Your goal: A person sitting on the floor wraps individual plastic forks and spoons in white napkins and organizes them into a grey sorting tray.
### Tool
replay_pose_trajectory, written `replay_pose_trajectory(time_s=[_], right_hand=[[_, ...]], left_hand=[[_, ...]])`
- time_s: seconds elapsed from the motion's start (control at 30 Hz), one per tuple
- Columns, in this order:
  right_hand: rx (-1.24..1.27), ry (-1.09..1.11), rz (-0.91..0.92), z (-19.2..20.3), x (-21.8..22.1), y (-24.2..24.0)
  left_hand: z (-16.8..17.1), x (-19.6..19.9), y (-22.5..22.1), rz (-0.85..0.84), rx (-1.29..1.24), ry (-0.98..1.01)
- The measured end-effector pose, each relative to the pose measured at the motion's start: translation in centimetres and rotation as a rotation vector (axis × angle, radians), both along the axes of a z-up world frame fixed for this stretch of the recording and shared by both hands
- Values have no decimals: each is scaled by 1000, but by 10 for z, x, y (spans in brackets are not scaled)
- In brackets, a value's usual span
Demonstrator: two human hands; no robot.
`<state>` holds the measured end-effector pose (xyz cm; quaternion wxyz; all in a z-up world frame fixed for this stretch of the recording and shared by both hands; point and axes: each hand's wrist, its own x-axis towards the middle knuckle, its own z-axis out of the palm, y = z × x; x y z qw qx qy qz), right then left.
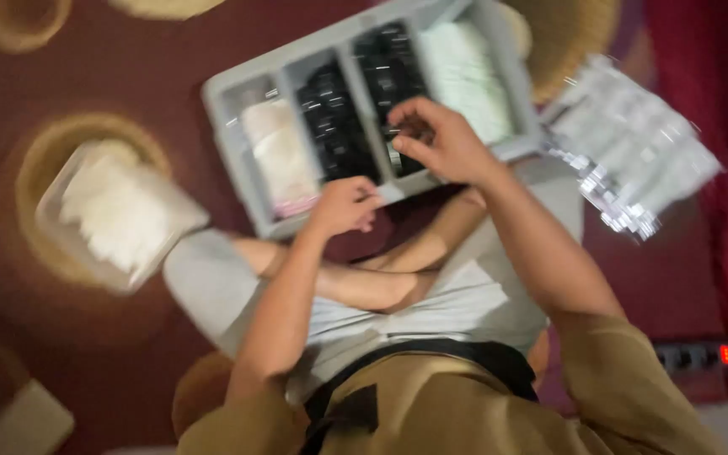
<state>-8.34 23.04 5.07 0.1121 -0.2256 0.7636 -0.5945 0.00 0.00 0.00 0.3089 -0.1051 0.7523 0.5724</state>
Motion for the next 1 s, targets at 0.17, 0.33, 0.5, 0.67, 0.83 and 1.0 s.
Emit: replay_pose_trajectory(time_s=[0.17,0.33,0.5,0.67,0.83,1.0], right_hand=[[364,387,170,-63,29,-48],[739,671,348,-72,56,-54],[860,685,352,-93,43,-59],[905,728,447,-91,36,-62],[866,698,476,-72,35,-65],[491,401,358,-71,31,-58]], left_hand=[[8,-7,-39,-126,75,96],[-11,-23,-106,-37,-575,385],[-79,-46,-135,144,-839,419],[-98,-49,-115,64,-987,566],[-107,-49,-111,41,-1029,613],[-93,-45,-107,34,-1024,601]])
